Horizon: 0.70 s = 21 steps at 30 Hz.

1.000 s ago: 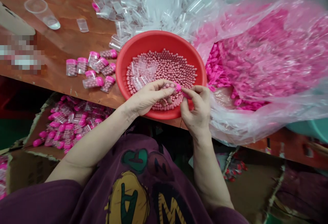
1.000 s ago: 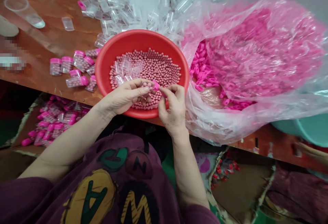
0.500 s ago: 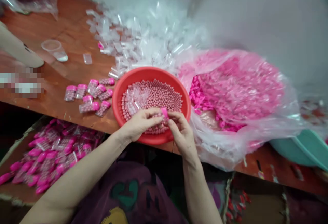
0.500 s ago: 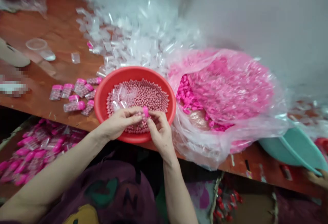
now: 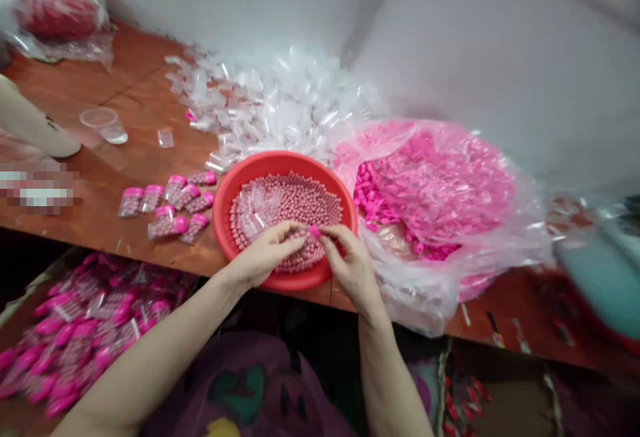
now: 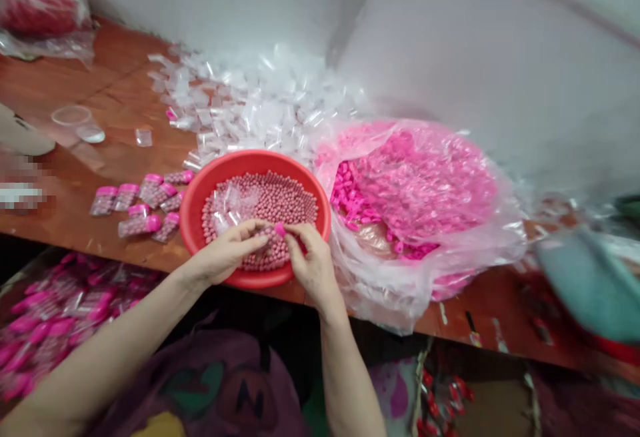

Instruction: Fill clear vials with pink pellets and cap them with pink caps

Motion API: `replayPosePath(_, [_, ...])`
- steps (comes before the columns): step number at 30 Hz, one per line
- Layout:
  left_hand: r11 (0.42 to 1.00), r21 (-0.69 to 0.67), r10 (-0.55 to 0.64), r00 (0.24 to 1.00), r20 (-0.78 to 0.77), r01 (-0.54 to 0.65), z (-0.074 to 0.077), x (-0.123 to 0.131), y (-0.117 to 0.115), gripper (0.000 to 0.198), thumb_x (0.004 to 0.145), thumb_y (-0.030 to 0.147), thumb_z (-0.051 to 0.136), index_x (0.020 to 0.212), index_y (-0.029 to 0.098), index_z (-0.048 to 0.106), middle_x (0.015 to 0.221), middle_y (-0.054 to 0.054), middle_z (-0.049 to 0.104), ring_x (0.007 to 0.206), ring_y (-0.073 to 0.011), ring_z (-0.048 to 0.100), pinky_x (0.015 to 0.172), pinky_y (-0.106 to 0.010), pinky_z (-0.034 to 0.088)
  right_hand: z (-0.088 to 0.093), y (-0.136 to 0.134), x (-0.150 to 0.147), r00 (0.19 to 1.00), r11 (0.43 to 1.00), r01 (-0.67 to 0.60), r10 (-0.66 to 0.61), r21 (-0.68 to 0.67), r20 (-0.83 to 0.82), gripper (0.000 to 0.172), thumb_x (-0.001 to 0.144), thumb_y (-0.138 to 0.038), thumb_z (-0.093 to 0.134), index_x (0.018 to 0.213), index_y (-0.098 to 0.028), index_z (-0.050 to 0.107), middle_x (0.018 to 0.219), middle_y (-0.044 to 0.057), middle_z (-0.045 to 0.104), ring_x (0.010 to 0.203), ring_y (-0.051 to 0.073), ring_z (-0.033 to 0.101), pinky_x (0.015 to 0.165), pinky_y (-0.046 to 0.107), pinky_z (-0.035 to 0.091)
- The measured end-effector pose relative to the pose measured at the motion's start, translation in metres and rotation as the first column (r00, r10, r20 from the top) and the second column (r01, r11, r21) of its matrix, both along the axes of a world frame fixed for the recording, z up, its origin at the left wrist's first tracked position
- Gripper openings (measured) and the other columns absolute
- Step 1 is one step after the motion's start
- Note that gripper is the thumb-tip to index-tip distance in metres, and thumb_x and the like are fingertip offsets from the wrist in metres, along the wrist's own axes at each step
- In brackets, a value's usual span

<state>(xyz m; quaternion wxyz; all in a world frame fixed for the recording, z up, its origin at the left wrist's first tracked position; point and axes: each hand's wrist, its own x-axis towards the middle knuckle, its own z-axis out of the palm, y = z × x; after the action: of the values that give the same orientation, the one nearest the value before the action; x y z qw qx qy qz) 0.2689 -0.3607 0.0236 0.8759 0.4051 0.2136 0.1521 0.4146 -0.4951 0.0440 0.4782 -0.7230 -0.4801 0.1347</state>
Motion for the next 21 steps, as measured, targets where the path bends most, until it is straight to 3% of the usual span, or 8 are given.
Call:
replayPosePath(4, [1.000, -0.022, 0.017, 0.999, 0.041, -0.017, -0.003, 0.000, 0.005, 0.039, 0.077, 0.028, 0.095, 0.107, 0.016, 0.074, 0.111, -0.004, 0.074, 0.096, -0.0134, 0.066, 0.087, -0.026, 0.052, -0.005, 0.000, 0.004, 0.956, 0.998, 0.049, -0.058, 0.039, 0.287, 0.017, 0.102, -0.023, 0.069, 0.113, -0.025, 0.081, 0.109, 0.008, 0.081, 0.105, 0.024, 0.075, 0.099, 0.044, 0.060])
replayPosePath(7, [0.999, -0.042, 0.002, 1.000, 0.026, 0.000, -0.006, -0.001, 0.009, 0.035, 0.081, 0.027, 0.091, 0.110, 0.017, 0.074, 0.113, -0.004, 0.074, 0.093, -0.0122, 0.067, 0.078, -0.023, 0.051, -0.007, 0.001, 0.003, 0.953, 0.990, 0.086, -0.115, 0.114, 0.280, 0.017, 0.102, -0.023, 0.070, 0.114, -0.026, 0.081, 0.109, 0.007, 0.081, 0.104, 0.023, 0.076, 0.096, 0.042, 0.062])
replayPosePath(10, [0.999, -0.037, -0.015, 0.999, 0.033, 0.016, -0.005, -0.002, 0.011, 0.034, 0.082, 0.028, 0.091, 0.110, 0.017, 0.073, 0.113, -0.004, 0.074, 0.089, -0.0109, 0.067, 0.073, -0.021, 0.050, -0.002, 0.002, -0.004, 0.972, 0.990, 0.042, -0.072, 0.135, 0.224, 0.016, 0.102, -0.023, 0.070, 0.114, -0.027, 0.081, 0.107, 0.005, 0.082, 0.100, 0.021, 0.077, 0.090, 0.038, 0.063])
replayPosePath(14, [0.998, 0.003, -0.061, 0.996, 0.067, 0.061, -0.005, -0.002, 0.011, 0.032, 0.082, 0.027, 0.091, 0.106, 0.015, 0.074, 0.103, -0.002, 0.073, 0.084, -0.0086, 0.065, 0.078, -0.022, 0.053, 0.000, 0.004, -0.009, 0.974, 0.991, -0.040, 0.010, 0.129, 0.225, 0.016, 0.103, -0.023, 0.069, 0.113, -0.027, 0.080, 0.107, 0.004, 0.082, 0.098, 0.020, 0.077, 0.088, 0.037, 0.063])
replayPosePath(17, [0.998, -0.004, -0.056, 0.997, 0.047, 0.056, -0.005, -0.001, 0.011, 0.028, 0.083, 0.024, 0.090, 0.104, 0.015, 0.074, 0.102, -0.002, 0.072, 0.082, -0.0076, 0.064, 0.078, -0.022, 0.052, -0.005, 0.003, -0.005, 0.956, 0.994, -0.050, 0.020, 0.099, 0.291, 0.017, 0.104, -0.022, 0.068, 0.114, -0.027, 0.081, 0.109, 0.005, 0.081, 0.101, 0.021, 0.076, 0.092, 0.039, 0.063])
replayPosePath(21, [0.999, -0.042, -0.004, 1.000, 0.000, 0.004, -0.005, 0.000, 0.011, 0.023, 0.085, 0.019, 0.086, 0.104, 0.015, 0.073, 0.102, -0.002, 0.072, 0.085, -0.0100, 0.066, 0.077, -0.023, 0.053, -0.011, 0.002, 0.004, 0.887, 0.993, 0.069, -0.103, 0.091, 0.450, 0.018, 0.103, -0.025, 0.070, 0.116, -0.029, 0.082, 0.113, 0.006, 0.081, 0.105, 0.025, 0.074, 0.098, 0.046, 0.061])
